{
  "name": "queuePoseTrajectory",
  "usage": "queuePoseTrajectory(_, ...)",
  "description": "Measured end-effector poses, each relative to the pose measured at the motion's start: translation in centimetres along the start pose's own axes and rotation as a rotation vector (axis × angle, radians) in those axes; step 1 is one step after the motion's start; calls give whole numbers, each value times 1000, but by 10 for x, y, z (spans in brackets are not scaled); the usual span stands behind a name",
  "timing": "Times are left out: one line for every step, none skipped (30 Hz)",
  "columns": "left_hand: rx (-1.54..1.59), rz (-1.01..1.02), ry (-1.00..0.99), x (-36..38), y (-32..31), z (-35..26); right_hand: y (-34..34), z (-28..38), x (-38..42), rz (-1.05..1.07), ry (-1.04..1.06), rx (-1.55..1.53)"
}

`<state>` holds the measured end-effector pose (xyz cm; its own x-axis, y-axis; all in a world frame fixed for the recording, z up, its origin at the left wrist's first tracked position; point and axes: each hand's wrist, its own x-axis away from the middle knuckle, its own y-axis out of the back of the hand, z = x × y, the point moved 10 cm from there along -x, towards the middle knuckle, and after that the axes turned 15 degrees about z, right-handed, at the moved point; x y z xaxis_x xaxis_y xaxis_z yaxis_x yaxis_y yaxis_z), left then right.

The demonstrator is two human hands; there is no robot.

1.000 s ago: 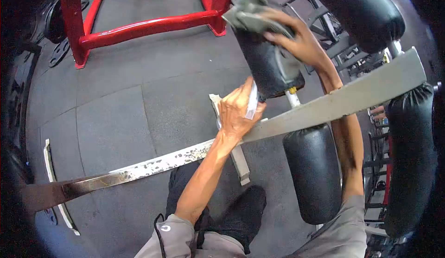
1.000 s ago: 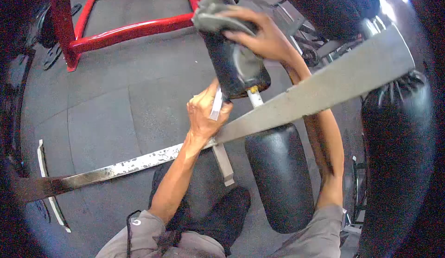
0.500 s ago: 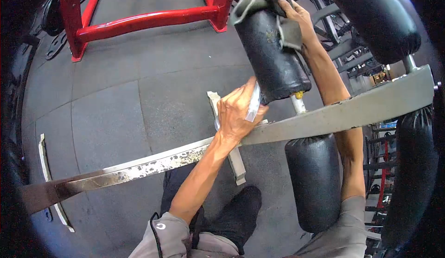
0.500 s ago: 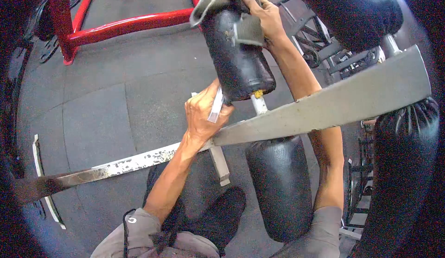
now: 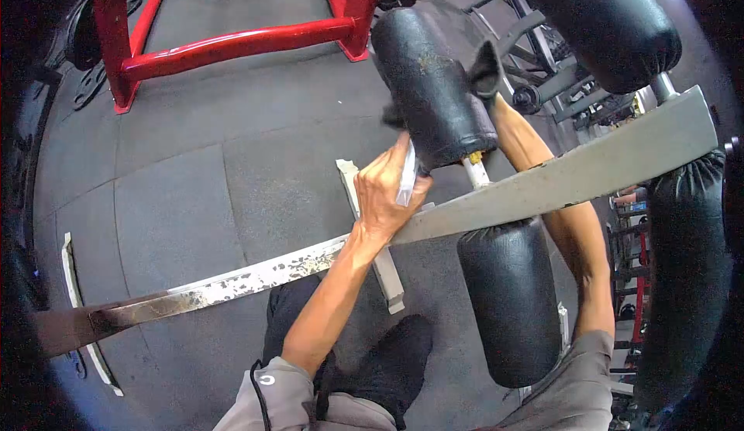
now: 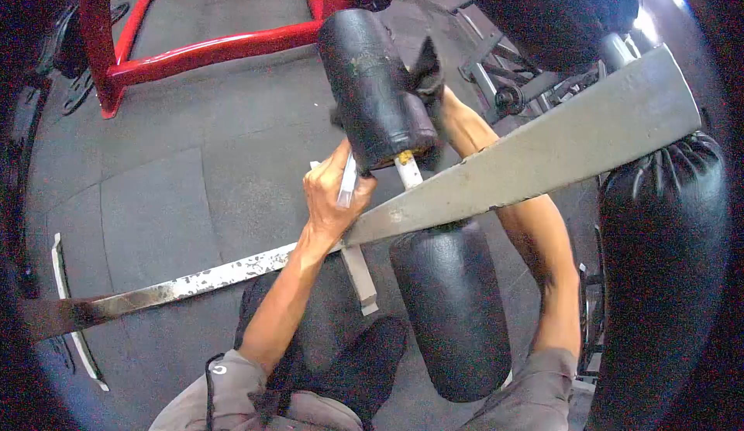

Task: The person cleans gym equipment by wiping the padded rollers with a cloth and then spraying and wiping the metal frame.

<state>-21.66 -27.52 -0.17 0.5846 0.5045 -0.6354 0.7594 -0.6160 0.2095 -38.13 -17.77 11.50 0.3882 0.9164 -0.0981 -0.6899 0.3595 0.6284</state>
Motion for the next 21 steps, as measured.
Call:
queuePoseTrajectory(7, -4, -1, 0, -2, 1, -3, -1, -4, -2, -5, -14)
queuePoseTrajectory(14, -7, 0, 1, -3, 3, -5, -4, -14, -6, -20, -47)
queuePoseTrajectory(19, -10, 4, 2, -2, 4, -8, -9, -24, -14, -38, -87)
queuePoseTrajectory(4, -7, 5, 3, -1, 3, -11, -19, -35, -23, -79, -167)
queuePoseTrajectory(-15, -6, 0, 2, 3, 1, -14, -30, -46, -27, -122, -278)
queuePoseTrajectory(-34, -7, -8, -1, 7, 0, -16, -44, -54, -23, -178, -403)
queuePoseTrajectory(-49, 10, -23, -3, 9, 0, -20, -56, -58, -14, -230, -523)
queuePoseTrajectory(-58, 25, -34, -5, 9, 0, -24, -66, -58, 0, -284, -618)
queuePoseTrajectory(-60, 40, -41, -5, 8, -2, -28, -78, -53, 20, -334, -704)
queuePoseTrajectory(-66, 96, -14, -5, 3, 0, -30, -81, -45, 64, -355, -784)
queuePoseTrajectory(-52, 97, -16, -5, 3, 0, -30, -80, -33, 113, -371, -876)
queuePoseTrajectory(-39, 100, -19, -5, 2, 1, -29, -70, -16, 180, -372, -943)
queuePoseTrajectory(-28, 101, -23, -4, 2, 2, 3, -40, -7, 93, -93, -373)
queuePoseTrajectory(3, 95, -28, -2, 3, 3, 14, 3, 15, 5, 184, 199)
queuePoseTrajectory(32, 89, -36, 1, 5, 6, 21, 9, 37, -92, 180, 320)
queuePoseTrajectory(58, 83, -46, 3, 9, 6, 27, 16, 59, -194, 166, 439)
queuePoseTrajectory(138, 90, 27, 2, 15, 10, 39, -2, 77, -231, -3, 199)
queuePoseTrajectory(221, 91, 91, 8, 21, 16, 48, -20, 101, -305, -157, -48)
queuePoseTrajectory(302, 92, 156, 13, 26, 22, 50, -23, 124, -323, -183, -186)
queuePoseTrajectory(481, 22, 191, 19, 33, 31, 57, -29, 153, -404, -282, -186)
queuePoseTrajectory(559, -50, 221, 21, 44, 37, 62, -35, 184, -483, -383, -187)
